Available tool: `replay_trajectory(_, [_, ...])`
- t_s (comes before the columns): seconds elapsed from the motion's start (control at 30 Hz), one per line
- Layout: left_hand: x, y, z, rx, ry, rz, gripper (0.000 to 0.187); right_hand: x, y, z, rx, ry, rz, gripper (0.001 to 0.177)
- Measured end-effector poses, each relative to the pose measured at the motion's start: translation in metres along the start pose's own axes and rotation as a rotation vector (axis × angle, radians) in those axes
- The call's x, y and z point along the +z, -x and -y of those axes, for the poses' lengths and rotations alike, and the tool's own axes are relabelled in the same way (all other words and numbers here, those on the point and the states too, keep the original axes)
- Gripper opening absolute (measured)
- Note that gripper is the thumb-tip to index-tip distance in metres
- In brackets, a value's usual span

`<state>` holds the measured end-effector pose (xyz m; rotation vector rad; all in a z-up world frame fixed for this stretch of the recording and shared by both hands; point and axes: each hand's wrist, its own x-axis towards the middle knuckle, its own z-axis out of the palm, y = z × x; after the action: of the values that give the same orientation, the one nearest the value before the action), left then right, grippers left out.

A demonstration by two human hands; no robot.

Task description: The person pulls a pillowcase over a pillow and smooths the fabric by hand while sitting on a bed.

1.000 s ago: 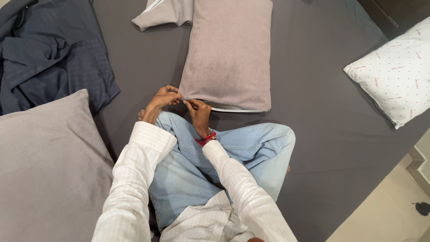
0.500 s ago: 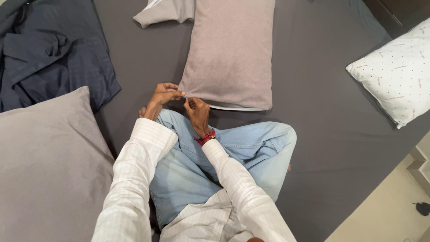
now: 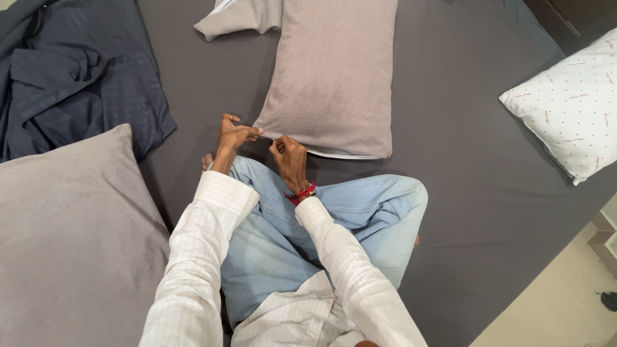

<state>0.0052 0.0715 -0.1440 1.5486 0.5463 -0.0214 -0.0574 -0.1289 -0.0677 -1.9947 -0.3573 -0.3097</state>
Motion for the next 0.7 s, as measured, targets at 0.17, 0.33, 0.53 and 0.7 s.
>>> replay_trajectory(0.17, [0.0,0.005,-0.005,0.05,0.001,-0.027,0.08,-0.007,0.001,-0.004,-0.009,-0.01,0.0,0.012])
replay_trajectory(0.33, [0.002,0.011,-0.009,0.059,-0.079,-0.118,0.078,-0.009,-0.004,-0.007,-0.001,0.033,0.015,0.012])
replay_trajectory(0.53, [0.005,0.021,-0.02,0.174,-0.13,-0.194,0.072,-0.018,-0.002,-0.021,0.063,0.024,0.003,0.014])
replay_trajectory(0.7, [0.023,0.07,-0.067,0.811,-0.648,-0.036,0.048,-0.035,-0.004,-0.048,0.181,-0.011,0.029,0.012])
